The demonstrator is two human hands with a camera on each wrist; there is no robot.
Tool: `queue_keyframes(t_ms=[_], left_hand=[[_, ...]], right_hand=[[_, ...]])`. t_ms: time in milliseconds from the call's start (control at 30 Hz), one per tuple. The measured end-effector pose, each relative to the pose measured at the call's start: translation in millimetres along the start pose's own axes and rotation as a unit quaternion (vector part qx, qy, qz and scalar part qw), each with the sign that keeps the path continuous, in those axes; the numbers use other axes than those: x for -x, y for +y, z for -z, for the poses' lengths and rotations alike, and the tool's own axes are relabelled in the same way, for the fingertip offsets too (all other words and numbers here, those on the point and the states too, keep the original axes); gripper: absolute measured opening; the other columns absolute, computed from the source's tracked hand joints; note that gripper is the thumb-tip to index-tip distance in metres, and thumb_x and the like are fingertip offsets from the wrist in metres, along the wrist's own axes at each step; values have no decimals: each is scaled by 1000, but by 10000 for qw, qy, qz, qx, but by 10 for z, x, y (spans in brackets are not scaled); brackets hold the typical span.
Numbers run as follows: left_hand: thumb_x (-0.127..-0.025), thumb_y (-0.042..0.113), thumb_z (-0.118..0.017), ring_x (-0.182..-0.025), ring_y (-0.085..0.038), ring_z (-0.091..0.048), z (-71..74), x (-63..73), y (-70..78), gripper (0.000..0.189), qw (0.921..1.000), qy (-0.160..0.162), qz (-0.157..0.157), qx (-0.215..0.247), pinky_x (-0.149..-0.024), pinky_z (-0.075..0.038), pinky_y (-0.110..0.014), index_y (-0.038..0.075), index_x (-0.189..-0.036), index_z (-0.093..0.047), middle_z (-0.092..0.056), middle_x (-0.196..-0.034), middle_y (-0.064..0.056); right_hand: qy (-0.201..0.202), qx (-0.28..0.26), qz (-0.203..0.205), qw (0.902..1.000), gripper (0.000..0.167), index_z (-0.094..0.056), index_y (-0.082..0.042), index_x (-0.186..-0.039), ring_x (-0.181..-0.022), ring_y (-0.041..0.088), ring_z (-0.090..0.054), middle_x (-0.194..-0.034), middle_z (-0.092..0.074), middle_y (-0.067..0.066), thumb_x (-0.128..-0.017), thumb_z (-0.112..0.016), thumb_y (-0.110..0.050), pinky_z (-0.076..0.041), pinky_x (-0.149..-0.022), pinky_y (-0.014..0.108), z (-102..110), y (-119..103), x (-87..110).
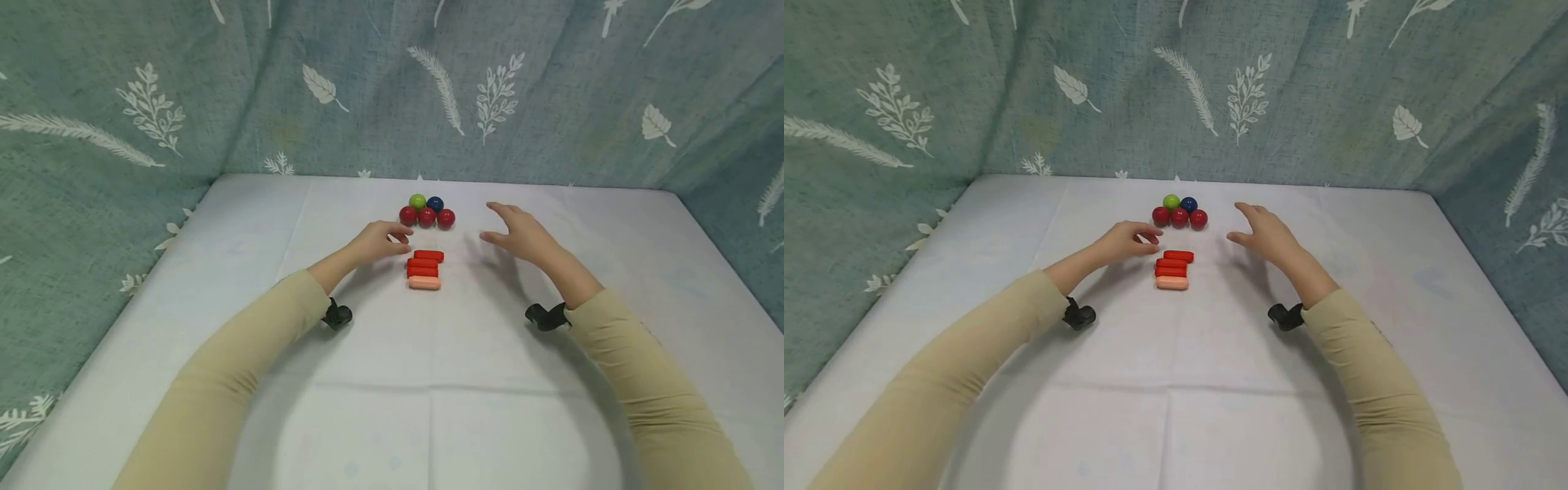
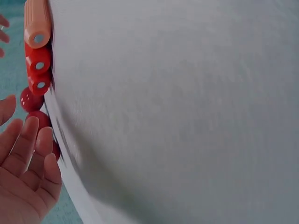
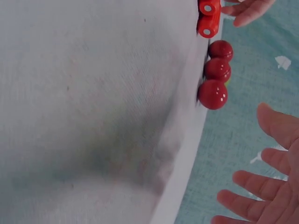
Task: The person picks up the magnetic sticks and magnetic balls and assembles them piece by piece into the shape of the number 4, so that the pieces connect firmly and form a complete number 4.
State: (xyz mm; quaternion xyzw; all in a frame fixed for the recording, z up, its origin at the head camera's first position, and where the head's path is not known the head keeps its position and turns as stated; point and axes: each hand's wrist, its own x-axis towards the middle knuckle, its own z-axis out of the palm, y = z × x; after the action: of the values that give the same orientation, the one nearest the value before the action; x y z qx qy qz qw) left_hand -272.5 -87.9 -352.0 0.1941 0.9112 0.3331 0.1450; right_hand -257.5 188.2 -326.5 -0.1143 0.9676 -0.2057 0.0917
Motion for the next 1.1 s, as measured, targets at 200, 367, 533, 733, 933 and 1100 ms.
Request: queue_keyframes(t_ms=[200, 367, 533, 733, 933, 1100], left_hand=[[-88, 15, -60, -101, -22, -53, -72, -56, 31, 33, 9998, -152, 108, 47, -84, -44, -32, 6, -120, -59, -62, -110, -11], [-89, 16, -59, -99, -20, -52, -131, -81, 37, 29, 9996, -231, 152, 4, -83, -43, -31, 8, -117, -61, -62, -111, -8], [-89, 15, -59, -102, -20, -52, -157, -85, 65, 28, 9995, -253, 145, -121, -88, -43, -32, 8, -116, -62, -62, -114, -7], [-89, 15, -58, -103, -20, -52, -159, -103, 94, 26, 9991, -276, 190, -262, -90, -41, -32, 7, -113, -64, -64, -112, -7], [-89, 17, -58, -99, -19, -51, -162, -118, 119, 25, 9983, -328, 388, -271, -87, -42, -30, 8, -111, -66, -64, -111, -6], [-89, 17, -59, -93, -18, -51, -163, -147, 102, 24, 9980, -333, 506, -153, -81, -43, -27, 8, -111, -66, -65, -109, -6]], right_hand=[[21, -149, -15, 9999, 69, -24, -5, -144, -133, 37, -25, -145, -28, 20, -90, -59, -28, -24, -105, 52, -63, -39, -35], [60, -301, 52, 9995, 66, -26, -4, -143, -131, 36, -31, -144, -32, 20, -90, -59, -26, -28, -104, 51, -105, -55, -31], [71, -405, 130, 9991, 65, -28, -4, -143, -124, 39, -38, -141, -35, 22, -90, -59, -25, -33, -100, 51, -139, -74, -48], [132, -495, 214, 9985, 62, -32, -4, -141, -118, 37, -44, -136, -42, 22, -89, -60, -24, -38, -95, 49, -173, -113, -76], [71, -541, 126, 9984, 60, -34, -5, -140, -116, 35, -46, -133, -45, 22, -89, -60, -25, -40, -94, 48, -204, -180, -107], [38, -644, 126, 9978, 55, -39, -4, -137, -112, 33, -49, -129, -49, 21, -89, -59, -23, -42, -93, 45, -222, -242, -131]])
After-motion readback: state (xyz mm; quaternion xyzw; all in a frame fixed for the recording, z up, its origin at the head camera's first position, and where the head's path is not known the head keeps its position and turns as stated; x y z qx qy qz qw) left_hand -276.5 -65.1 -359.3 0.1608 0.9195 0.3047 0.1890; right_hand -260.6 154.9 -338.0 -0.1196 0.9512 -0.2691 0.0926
